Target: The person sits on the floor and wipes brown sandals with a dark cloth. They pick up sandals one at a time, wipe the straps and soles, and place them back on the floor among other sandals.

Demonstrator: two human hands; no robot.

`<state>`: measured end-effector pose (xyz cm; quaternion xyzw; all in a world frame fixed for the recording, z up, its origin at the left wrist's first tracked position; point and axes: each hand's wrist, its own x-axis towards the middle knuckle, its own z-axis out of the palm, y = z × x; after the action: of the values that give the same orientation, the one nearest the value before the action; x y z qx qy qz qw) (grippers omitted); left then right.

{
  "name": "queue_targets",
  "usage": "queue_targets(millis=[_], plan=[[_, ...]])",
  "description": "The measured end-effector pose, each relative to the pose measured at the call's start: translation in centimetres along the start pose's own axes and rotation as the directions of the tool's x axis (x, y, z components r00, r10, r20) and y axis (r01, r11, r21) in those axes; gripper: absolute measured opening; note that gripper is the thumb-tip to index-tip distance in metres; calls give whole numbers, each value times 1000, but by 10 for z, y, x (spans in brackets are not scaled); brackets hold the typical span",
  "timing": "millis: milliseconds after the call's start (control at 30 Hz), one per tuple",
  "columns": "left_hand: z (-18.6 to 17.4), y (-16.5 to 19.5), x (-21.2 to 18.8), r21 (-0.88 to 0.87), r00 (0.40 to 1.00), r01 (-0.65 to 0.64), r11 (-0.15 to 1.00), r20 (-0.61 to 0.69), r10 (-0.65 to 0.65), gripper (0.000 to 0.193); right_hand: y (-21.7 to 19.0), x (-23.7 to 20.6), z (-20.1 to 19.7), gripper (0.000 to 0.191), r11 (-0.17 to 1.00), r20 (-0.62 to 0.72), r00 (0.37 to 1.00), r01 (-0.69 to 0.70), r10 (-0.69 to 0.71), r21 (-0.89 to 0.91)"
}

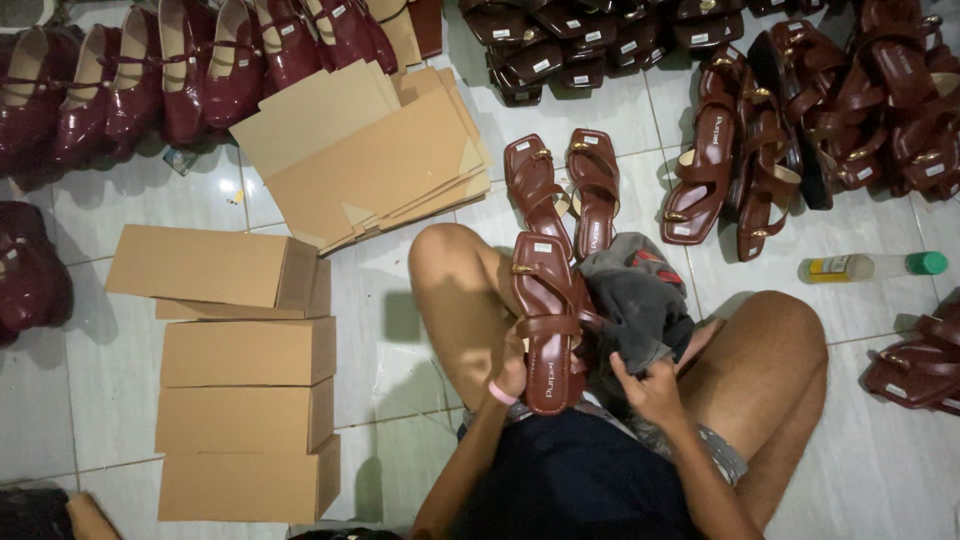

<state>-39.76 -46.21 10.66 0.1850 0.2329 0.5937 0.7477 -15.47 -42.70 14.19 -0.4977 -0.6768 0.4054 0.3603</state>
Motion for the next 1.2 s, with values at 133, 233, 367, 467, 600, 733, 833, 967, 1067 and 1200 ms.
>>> queue_targets(millis=[133, 233, 367, 467, 600, 733, 833, 967, 1067, 1200], plan=[[19, 22, -2, 245, 973, -229, 942, 75, 217, 108, -12, 7, -1, 9, 987, -32, 990, 131, -134, -88], [21, 26, 3, 147, 978, -198, 969, -33, 205, 90, -35, 13, 0, 13, 870, 77, 897, 440, -435, -223], [11, 17, 7, 510, 914, -195, 838, -215, 344, 79, -72, 23, 7, 13, 868, 251, 866, 476, -433, -144], [4, 5, 6, 353, 941, -163, 921, -225, 253, 72, -88, 30, 18, 21, 847, 359, 887, 412, -290, -335], [-4, 1, 20, 287, 957, -98, 953, -234, 169, 74, -89, 20, 18, 26, 789, 482, 835, 474, -264, -390], [-1, 11, 40, 113, 988, -31, 993, -147, 47, 79, -78, 12, 10, 35, 699, 625, 748, 569, -223, -432], [5, 36, 41, 834, 904, -19, 551, -221, 365, 64, -70, 25, 28, 33, 721, 642, 758, 508, -113, -472], [3, 76, 25, 946, 927, -19, 323, -105, 360, 89, -65, 39, 58, 28, 767, 609, 785, 457, -109, -451], [-5, 84, 21, 939, 925, -17, 344, -116, 362, 76, -60, 37, 60, 28, 731, 674, 725, 536, -142, -422], [-11, 68, 26, 886, 876, -183, 426, -50, 479, 57, -42, 34, 51, 31, 735, 634, 754, 527, -171, -427]])
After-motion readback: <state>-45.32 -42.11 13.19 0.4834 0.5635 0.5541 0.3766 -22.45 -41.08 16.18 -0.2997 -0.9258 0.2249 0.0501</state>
